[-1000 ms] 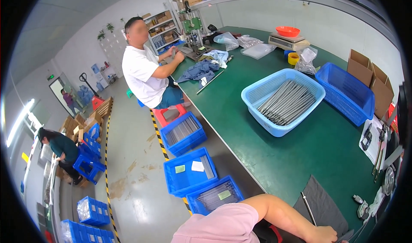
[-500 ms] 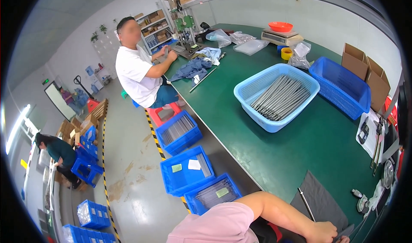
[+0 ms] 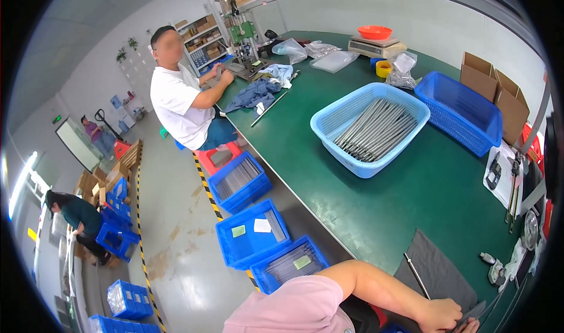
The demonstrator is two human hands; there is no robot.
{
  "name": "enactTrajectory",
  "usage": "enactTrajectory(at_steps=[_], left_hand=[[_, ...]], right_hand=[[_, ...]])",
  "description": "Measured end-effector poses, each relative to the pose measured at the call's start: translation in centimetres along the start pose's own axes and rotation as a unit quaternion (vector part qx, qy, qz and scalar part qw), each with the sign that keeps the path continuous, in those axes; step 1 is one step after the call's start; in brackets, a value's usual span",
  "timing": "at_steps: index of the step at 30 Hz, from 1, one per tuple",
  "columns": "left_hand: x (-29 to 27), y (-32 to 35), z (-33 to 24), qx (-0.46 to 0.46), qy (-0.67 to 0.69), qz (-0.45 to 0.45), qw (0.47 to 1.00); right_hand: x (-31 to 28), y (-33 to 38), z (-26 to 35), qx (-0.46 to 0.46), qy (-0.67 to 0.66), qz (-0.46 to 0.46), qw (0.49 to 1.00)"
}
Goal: Measuring and inspecting long metal rods using a micrometer and checking documentation at a manufacturing workstation.
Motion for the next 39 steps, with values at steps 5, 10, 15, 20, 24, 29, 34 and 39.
enactTrajectory(at_steps=[5,10,15,20,24,29,34,39], left_hand=[[-0.4,0.0,-0.6,0.004,0.010,-0.004,1.000],[1.1,0.4,0.0,-0.002,-0.008,0.005,1.000],[3.9,0.5,2.5,-0.041,-0.045,0.021,0.998],[0.5,0.7,0.3,-0.032,-0.075,0.013,0.997],[0.4,1.3,-0.2,0.006,-0.105,0.008,0.994],[1.4,1.3,-0.3,-0.044,-0.111,-0.019,0.993],[0.9,1.2,0.1,-0.053,-0.104,-0.050,0.992],[-1.1,1.9,0.0,-0.029,-0.092,-0.078,0.992]], right_hand=[[0.9,-0.4,-0.1,0.131,-0.106,0.102,0.980],[1.5,3.3,-6.8,0.048,0.020,-0.013,0.999],[2.0,1.4,-5.6,0.254,-0.165,0.010,0.953],[1.9,0.8,-2.9,0.302,-0.302,0.039,0.903],[0.8,0.5,-0.1,0.246,-0.289,0.041,0.924],[-3.7,2.1,3.7,0.221,-0.225,0.019,0.949],[-4.6,4.5,9.4,0.162,-0.167,0.083,0.969],[-0.9,6.5,14.4,0.132,-0.228,0.196,0.945]])
Point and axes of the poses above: each hand's wrist, its own y-axis away from the middle knuckle, its own x-axis out of the palm, z = x × y, the point moved 10 cm from there along -y, towards the middle knuckle, and after that the axes turned 13 degrees about y, right-handed, at the moved point
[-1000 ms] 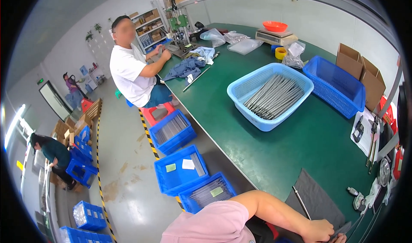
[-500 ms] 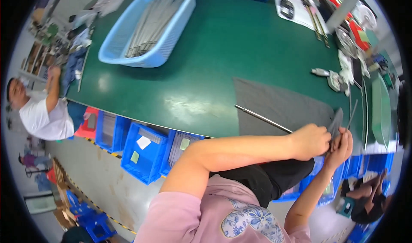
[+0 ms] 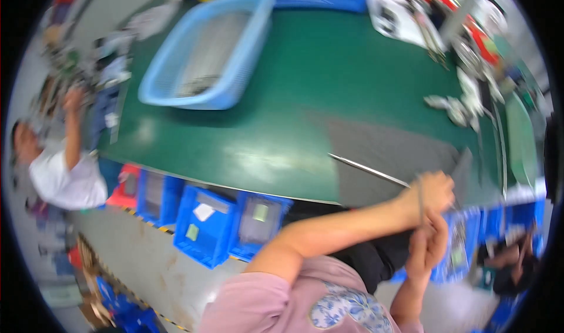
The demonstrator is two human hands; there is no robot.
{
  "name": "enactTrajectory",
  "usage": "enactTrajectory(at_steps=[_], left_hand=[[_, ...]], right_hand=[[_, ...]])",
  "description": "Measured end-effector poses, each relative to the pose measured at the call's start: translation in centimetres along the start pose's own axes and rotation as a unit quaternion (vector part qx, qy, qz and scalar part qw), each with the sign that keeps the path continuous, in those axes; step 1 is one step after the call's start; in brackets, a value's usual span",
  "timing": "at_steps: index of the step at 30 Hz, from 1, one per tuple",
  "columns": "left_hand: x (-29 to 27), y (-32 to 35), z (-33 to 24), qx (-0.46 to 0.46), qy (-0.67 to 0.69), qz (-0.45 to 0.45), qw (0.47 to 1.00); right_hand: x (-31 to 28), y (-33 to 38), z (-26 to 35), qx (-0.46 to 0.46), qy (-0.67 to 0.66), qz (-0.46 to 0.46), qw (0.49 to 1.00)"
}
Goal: Measuring and inspecting long metal rods using a micrometer and checking documentation at a manufacturing workstation.
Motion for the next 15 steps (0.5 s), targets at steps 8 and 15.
enactTrajectory(at_steps=[8,15], left_hand=[[4.8,0.8,1.4,0.105,-0.126,-0.070,0.984],[1.2,0.8,0.6,0.060,-0.167,-0.063,0.982]], right_hand=[[-0.4,-0.2,0.4,-0.213,0.015,-0.105,0.971],[1.0,-1.1,0.5,-0.222,-0.006,-0.071,0.972]])
Point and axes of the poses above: each hand's wrist, its own y-axis away from the middle knuckle, its own x-axis out of the palm, z = x × y, the point moved 10 cm from there along -y, towards the middle knuckle, and after that the axes turned 13 degrees about y, right-handed, at the moved point
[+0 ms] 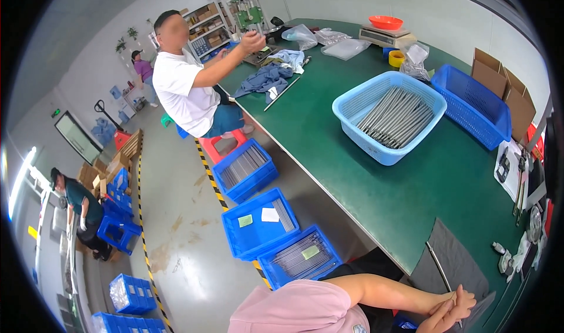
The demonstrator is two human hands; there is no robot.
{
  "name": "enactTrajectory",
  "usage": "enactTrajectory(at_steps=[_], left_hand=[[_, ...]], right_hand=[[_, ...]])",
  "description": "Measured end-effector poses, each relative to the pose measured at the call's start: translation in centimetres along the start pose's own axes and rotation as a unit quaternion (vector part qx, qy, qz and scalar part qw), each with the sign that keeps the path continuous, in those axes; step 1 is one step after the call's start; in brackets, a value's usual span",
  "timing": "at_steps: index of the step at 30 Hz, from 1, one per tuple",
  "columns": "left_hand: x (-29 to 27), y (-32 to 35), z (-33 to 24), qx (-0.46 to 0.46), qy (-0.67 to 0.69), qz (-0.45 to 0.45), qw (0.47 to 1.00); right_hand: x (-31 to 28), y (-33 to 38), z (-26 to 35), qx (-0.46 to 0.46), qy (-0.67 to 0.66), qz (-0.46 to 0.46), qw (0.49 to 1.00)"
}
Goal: Measuring and inspecting long metal rods using a micrometer and checking documentation at a manufacturing workstation.
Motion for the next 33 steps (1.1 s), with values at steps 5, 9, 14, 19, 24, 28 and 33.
enactTrajectory(at_steps=[5,9,14,19,24,28,33], left_hand=[[-0.6,-1.2,0.9,-0.035,-0.012,0.027,0.999],[-0.8,-1.5,1.2,-0.058,-0.015,0.046,0.997],[6.0,-1.9,1.7,-0.061,0.029,0.070,0.995],[4.0,0.7,-0.6,-0.062,0.128,0.105,0.984],[-2.1,-1.4,-1.8,-0.084,0.137,0.158,0.974],[-2.0,-0.2,-0.1,-0.106,0.116,0.199,0.967],[-2.3,-0.8,-0.8,-0.090,0.174,0.165,0.967]], right_hand=[[0.4,-0.6,-0.9,0.019,-0.013,0.017,1.000],[0.8,-0.5,-1.1,0.033,-0.014,0.028,0.999],[1.1,-0.2,0.0,0.065,0.033,0.022,0.997],[-0.1,-0.7,1.5,0.133,-0.054,-0.019,0.989],[-6.2,2.5,0.9,0.196,0.051,-0.150,0.968],[-8.2,5.5,-1.2,0.289,0.243,-0.129,0.917],[-8.6,6.0,0.1,0.318,0.275,-0.125,0.899]])
Point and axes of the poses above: each hand's wrist, its own y-axis away from the middle knuckle, its own x-axis out of the palm, z = x × y, the point moved 10 cm from there along -y, towards the middle knuckle, and after that the axes turned 13 degrees about y, right-handed, at the moved point
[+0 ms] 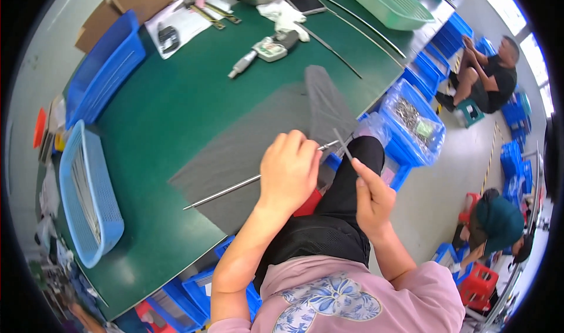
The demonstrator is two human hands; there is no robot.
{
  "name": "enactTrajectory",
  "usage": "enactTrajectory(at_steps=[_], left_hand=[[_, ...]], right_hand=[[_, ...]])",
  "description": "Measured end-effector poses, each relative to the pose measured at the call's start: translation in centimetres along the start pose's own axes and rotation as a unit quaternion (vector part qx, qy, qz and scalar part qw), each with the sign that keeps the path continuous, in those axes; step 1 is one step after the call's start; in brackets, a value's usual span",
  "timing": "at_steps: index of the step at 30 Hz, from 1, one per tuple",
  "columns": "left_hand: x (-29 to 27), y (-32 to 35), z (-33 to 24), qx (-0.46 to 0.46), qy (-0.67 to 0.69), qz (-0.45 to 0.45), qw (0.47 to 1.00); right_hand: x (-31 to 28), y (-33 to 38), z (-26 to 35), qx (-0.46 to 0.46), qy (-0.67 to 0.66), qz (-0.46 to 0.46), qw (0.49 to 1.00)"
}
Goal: Measuring and inspecting long metal rods using a micrometer and checking documentation at a manufacturing workstation.
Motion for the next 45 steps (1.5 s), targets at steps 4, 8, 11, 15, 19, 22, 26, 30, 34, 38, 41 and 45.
enactTrajectory(at_steps=[4,8,11,15,19,22,26,30,34,38,41,45], left_hand=[[0.5,0.2,-0.3,-0.025,0.002,0.001,1.000],[0.1,0.3,-0.1,-0.016,0.010,-0.015,1.000],[0.0,0.4,0.1,-0.022,0.013,-0.013,1.000],[-0.1,0.4,0.0,-0.014,0.009,-0.016,1.000],[0.2,0.3,-0.2,-0.006,-0.005,-0.001,1.000],[0.4,0.3,-0.2,-0.004,-0.006,0.005,1.000],[0.3,0.1,-0.1,-0.003,0.033,0.008,0.999],[0.6,0.2,0.0,-0.010,0.029,0.021,0.999],[0.7,0.2,0.0,-0.018,0.025,0.022,0.999],[0.9,-0.1,0.1,-0.017,0.036,0.020,0.999],[0.5,0.0,0.2,-0.023,0.036,0.014,0.999],[1.0,0.0,0.6,-0.017,0.044,0.030,0.998]], right_hand=[[0.6,0.5,0.0,-0.014,0.004,-0.013,1.000],[1.2,0.7,0.3,-0.031,0.009,-0.015,0.999],[1.5,0.7,0.9,-0.066,0.015,-0.034,0.997],[2.0,0.9,1.1,-0.085,0.046,-0.028,0.995],[2.4,1.2,2.0,-0.115,0.106,-0.032,0.987],[2.6,1.4,2.0,-0.118,0.124,-0.032,0.985],[2.9,1.0,2.2,-0.131,0.127,-0.045,0.982],[2.8,0.6,2.5,-0.148,0.127,-0.062,0.979],[2.3,1.3,2.1,-0.154,0.142,-0.059,0.976],[2.8,-0.3,2.7,-0.165,0.113,-0.051,0.978],[3.0,0.8,2.2,-0.152,0.126,-0.070,0.978],[3.3,0.4,2.1,-0.159,0.135,-0.066,0.976]])
Point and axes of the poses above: each hand's wrist, its own y-axis away from the middle knuckle, its own x-axis out of the palm, z = x × y, the point moved 10 cm from there along -y, towards the middle knuckle, and after that the axes turned 13 degrees about y, right-handed, at the moved point
